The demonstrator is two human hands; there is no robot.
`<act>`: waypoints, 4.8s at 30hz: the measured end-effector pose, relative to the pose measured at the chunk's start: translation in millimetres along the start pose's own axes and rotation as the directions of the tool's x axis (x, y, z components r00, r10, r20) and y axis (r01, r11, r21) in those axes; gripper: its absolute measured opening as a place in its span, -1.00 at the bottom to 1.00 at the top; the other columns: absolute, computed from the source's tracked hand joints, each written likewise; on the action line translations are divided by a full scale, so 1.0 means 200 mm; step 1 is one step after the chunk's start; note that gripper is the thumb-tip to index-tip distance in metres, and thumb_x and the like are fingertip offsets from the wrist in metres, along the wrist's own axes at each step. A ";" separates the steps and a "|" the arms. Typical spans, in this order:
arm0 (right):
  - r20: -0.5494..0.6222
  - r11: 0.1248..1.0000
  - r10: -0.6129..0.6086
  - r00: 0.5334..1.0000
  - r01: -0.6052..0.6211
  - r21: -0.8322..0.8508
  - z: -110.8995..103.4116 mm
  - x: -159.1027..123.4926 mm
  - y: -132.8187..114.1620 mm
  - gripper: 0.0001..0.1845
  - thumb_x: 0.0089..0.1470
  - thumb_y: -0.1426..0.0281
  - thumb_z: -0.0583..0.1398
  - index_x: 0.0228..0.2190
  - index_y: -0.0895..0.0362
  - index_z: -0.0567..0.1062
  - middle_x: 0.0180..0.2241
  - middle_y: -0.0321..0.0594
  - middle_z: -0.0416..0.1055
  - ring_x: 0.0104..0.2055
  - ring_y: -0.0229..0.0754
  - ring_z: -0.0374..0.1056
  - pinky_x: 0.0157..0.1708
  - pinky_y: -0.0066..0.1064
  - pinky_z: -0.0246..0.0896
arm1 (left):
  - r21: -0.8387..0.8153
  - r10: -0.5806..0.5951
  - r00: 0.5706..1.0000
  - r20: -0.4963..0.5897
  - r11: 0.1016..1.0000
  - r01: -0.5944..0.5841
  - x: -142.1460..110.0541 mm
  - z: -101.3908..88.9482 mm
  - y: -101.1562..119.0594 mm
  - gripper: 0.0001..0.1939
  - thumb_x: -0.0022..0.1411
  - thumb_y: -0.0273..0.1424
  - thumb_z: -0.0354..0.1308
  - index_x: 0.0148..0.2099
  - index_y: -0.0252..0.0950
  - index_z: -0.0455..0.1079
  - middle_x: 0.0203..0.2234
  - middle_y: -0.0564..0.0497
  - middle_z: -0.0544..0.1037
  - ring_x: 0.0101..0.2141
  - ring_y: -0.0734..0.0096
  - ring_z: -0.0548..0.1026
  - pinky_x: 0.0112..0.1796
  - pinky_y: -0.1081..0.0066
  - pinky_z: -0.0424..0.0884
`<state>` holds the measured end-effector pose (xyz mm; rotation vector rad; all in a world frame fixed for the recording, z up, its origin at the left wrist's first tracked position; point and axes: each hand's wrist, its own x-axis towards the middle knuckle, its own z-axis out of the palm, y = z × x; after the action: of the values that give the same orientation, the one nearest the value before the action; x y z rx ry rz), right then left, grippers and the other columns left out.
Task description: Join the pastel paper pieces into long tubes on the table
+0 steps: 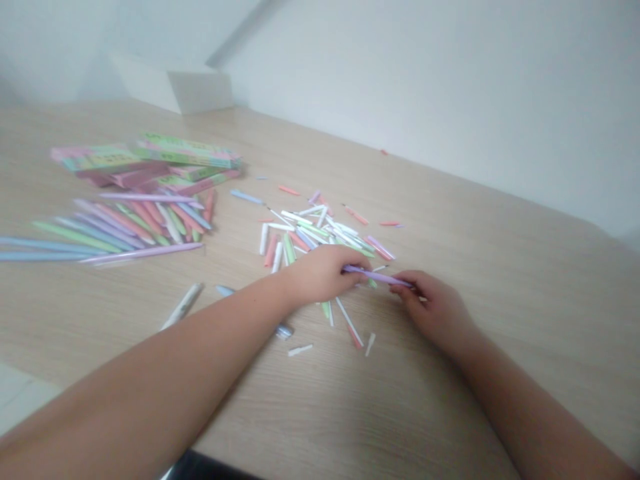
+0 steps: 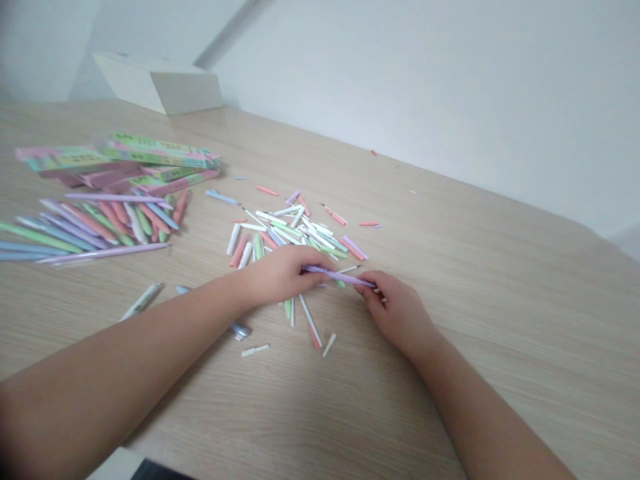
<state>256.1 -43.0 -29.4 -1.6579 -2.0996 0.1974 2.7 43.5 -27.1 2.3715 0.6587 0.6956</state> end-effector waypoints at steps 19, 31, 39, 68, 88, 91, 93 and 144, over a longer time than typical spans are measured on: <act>0.183 0.948 0.224 0.957 -0.257 0.187 0.02 0.01 -0.22 -0.49 0.35 0.09 -0.02 -0.52 0.07 0.42 -0.61 -0.32 0.38 -0.54 -0.20 0.31 -0.49 -0.36 0.16 | 0.329 -0.026 0.997 -0.066 0.943 0.047 -0.01 0.01 0.07 -0.48 0.30 0.11 0.03 -0.22 -0.19 0.58 -0.35 -0.03 0.60 -0.25 0.22 0.53 -0.28 0.31 0.31; 0.052 0.944 -0.131 0.990 0.140 -0.298 -0.03 -0.03 -0.12 -0.69 0.36 0.25 0.04 -0.12 0.08 0.54 -0.22 -0.09 0.59 -0.21 -0.01 0.50 -0.26 -0.24 0.28 | 0.316 -0.066 0.997 -0.036 0.946 0.075 -0.01 0.02 0.08 -0.42 0.33 0.13 -0.06 -0.29 -0.21 0.55 -0.42 -0.04 0.58 -0.35 0.25 0.51 -0.38 0.35 0.23; 0.082 0.990 0.061 0.995 -0.070 0.120 0.01 -0.02 -0.11 -0.68 0.34 0.15 0.06 -0.18 0.07 0.51 -0.30 -0.19 0.57 -0.31 -0.12 0.48 -0.32 -0.33 0.32 | 0.279 -0.002 1.000 -0.031 0.960 0.011 -0.01 0.00 0.05 -0.60 0.36 -0.02 0.03 -0.16 -0.15 0.56 -0.35 0.01 0.61 -0.30 0.27 0.51 -0.32 0.37 0.26; 0.093 0.908 0.205 0.974 -0.225 0.353 0.03 -0.03 -0.14 -0.66 0.32 0.11 0.07 -0.32 0.05 0.47 -0.52 -0.30 0.48 -0.49 -0.18 0.40 -0.43 -0.33 0.30 | -0.798 -0.345 0.936 -0.076 0.584 0.151 0.03 0.06 0.06 -0.74 0.21 -0.38 0.26 -0.07 -0.28 0.33 -0.34 0.01 0.56 -0.36 0.48 0.54 -0.33 0.46 0.44; 0.325 0.631 0.221 0.920 -0.389 0.671 0.12 -0.05 -0.32 -0.62 0.24 -0.01 0.15 -0.25 0.06 0.40 -0.48 -0.33 0.47 -0.54 -0.21 0.44 -0.53 -0.37 0.32 | -0.793 -0.380 0.907 -0.180 0.601 0.095 0.06 0.10 0.05 -0.41 0.29 -0.33 0.20 0.32 -0.14 0.16 -0.35 0.04 0.59 -0.38 0.47 0.54 -0.39 0.51 0.39; 0.248 0.741 0.220 0.943 -0.327 0.586 0.10 -0.04 -0.29 -0.63 0.28 0.01 0.11 -0.24 0.06 0.43 -0.50 -0.33 0.43 -0.51 -0.19 0.40 -0.49 -0.35 0.31 | -0.718 -0.372 0.898 -0.234 0.689 0.099 0.05 0.08 0.05 -0.42 0.30 -0.27 0.19 0.31 -0.13 0.16 -0.17 -0.02 0.56 -0.36 0.49 0.54 -0.40 0.50 0.39; 0.166 0.866 0.201 0.965 -0.254 0.430 0.09 -0.04 -0.27 -0.65 0.31 0.06 0.08 -0.20 0.06 0.46 -0.50 -0.31 0.43 -0.47 -0.17 0.39 -0.45 -0.33 0.29 | -0.569 -0.343 0.892 -0.293 0.813 0.125 0.04 0.05 0.04 -0.50 0.29 -0.23 0.20 0.23 -0.19 0.26 -0.13 -0.04 0.54 -0.38 0.50 0.50 -0.38 0.46 0.40; -0.102 0.968 0.179 0.979 -0.156 0.198 0.07 0.01 -0.14 -0.71 0.18 0.14 0.26 -0.14 0.02 0.43 -0.29 -0.21 0.53 -0.29 -0.07 0.46 -0.31 -0.25 0.34 | 0.188 0.114 0.993 -0.019 0.976 -0.108 0.01 0.03 0.04 -0.74 0.44 -0.23 -0.01 -0.05 -0.20 0.46 -0.20 -0.02 0.57 -0.11 0.26 0.52 -0.11 0.30 0.40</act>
<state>226.0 -45.7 -30.1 -1.6888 -1.7942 0.3325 9.5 36.7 -26.5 2.5915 0.6317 0.7467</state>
